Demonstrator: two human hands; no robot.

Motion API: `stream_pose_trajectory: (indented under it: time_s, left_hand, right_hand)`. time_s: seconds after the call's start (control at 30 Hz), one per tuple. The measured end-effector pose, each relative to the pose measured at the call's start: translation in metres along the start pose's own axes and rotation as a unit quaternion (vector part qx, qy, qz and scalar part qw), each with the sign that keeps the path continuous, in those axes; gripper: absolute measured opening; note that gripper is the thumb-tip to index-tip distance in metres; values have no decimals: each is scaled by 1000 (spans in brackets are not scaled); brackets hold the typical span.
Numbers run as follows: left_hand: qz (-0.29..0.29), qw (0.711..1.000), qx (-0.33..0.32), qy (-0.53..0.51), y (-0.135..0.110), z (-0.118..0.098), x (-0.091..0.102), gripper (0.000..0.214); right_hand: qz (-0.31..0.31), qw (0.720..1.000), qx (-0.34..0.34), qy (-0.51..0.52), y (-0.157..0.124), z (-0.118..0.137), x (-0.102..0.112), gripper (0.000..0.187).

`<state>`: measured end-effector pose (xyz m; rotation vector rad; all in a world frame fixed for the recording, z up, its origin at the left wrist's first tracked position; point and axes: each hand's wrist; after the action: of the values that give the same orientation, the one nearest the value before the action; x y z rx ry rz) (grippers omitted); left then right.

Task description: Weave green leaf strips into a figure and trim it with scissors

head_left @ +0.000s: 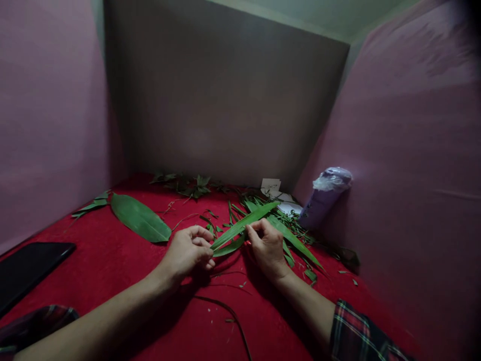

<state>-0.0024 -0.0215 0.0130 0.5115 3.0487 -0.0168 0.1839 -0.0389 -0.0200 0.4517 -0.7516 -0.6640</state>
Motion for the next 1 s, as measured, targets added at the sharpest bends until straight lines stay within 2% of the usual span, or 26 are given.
stream_pose_trajectory:
  time_s: [0.17, 0.27, 0.37, 0.47, 0.5, 0.57, 0.63, 0.7, 0.77, 0.9, 1.0]
  left_hand:
    - [11, 1000, -12, -21, -3, -5, 2, 25]
    - [54, 998, -27, -14, -3, -14, 9, 23]
    - [140, 990, -18, 17, -4, -35, 29, 23]
    - [173, 983, -43, 55, -12, -63, 61, 25]
    - [167, 982, -61, 60, -16, -72, 72, 22]
    - [98, 986, -131, 38, -22, -88, 90, 19]
    - [22, 989, -146, 13, -23, -96, 100, 19]
    - [-31, 989, -145, -15, -16, -91, 95, 21]
    - [-51, 991, -116, -40, -7, -75, 78, 25]
    - [-20, 996, -47, -69, 6, -28, 31, 19]
    - [-17, 995, -12, -99, 6, -8, 13, 17]
  right_hand:
    - [-65, 997, -20, -35, 23, -23, 9, 17]
    - [-107, 992, -36, -57, 37, -39, 18, 18]
    - [-152, 984, -56, -74, 49, -53, 29, 19]
    - [-185, 977, -74, -81, 55, -63, 38, 21]
    - [-191, 975, -78, -82, 57, -65, 39, 21]
    - [-199, 973, -84, -83, 58, -67, 40, 23]
    - [-197, 973, -84, -81, 57, -66, 39, 23]
    - [-186, 977, -78, -75, 54, -61, 36, 23]
    - [-161, 983, -64, -63, 48, -52, 31, 22]
    - [-79, 996, -16, -30, 29, -25, 24, 22]
    - [-29, 999, 12, -8, 17, -8, 21, 22]
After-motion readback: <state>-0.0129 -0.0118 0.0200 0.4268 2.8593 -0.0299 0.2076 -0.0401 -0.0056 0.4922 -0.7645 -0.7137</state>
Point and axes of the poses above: each hand's wrist, its own y-axis towards the middle knuckle, its own x-axis out of the back of the hand, z = x × y, and after that the axes turned 9 degrees about -x, right-handed
